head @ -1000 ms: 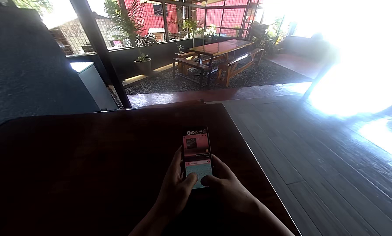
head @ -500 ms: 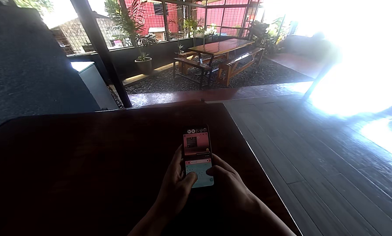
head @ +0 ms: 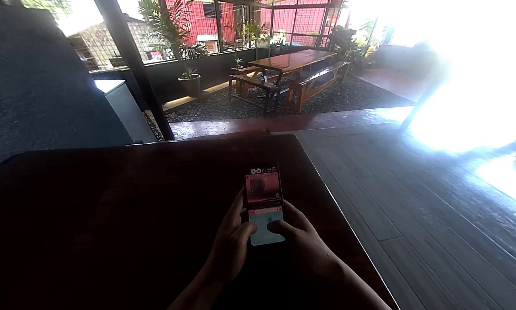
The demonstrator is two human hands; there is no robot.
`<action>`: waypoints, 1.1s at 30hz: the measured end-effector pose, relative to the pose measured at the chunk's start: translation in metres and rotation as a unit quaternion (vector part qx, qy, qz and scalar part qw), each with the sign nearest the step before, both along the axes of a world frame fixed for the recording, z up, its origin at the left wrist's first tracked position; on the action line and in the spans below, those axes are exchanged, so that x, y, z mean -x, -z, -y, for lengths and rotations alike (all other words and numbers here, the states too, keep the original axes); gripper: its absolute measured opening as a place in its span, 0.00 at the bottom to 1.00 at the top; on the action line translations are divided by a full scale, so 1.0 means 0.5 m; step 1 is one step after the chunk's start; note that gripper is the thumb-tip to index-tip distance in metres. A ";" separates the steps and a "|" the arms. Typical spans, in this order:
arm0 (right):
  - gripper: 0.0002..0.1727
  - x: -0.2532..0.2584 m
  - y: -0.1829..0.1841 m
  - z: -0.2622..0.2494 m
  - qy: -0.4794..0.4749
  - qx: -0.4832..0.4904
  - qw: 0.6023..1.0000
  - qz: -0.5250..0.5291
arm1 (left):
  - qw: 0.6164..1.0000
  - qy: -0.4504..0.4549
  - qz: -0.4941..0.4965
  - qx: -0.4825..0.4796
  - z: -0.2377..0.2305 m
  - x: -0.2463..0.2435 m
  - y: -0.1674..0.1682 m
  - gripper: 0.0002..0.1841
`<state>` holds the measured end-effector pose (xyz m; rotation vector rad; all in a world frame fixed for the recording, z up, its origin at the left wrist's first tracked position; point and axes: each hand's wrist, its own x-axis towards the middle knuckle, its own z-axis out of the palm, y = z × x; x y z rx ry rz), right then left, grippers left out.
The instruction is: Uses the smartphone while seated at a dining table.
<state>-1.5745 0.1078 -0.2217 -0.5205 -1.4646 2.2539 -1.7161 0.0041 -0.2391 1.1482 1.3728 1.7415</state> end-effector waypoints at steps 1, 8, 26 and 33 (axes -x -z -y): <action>0.23 0.000 0.000 -0.001 -0.003 0.010 1.000 -0.001 | 1.000 -0.003 0.002 0.002 0.000 0.000 -0.001 0.39; 0.24 0.002 -0.002 -0.001 0.015 0.053 0.998 0.023 | 1.000 -0.007 -0.008 0.006 0.001 0.000 -0.003 0.38; 0.27 -0.001 -0.004 -0.002 0.020 0.044 0.998 0.042 | 0.998 -0.040 -0.037 0.014 0.003 -0.009 0.007 0.34; 0.17 -0.001 0.004 -0.006 0.009 0.009 0.999 0.032 | 0.999 -0.037 -0.030 -0.002 -0.002 -0.012 0.018 0.32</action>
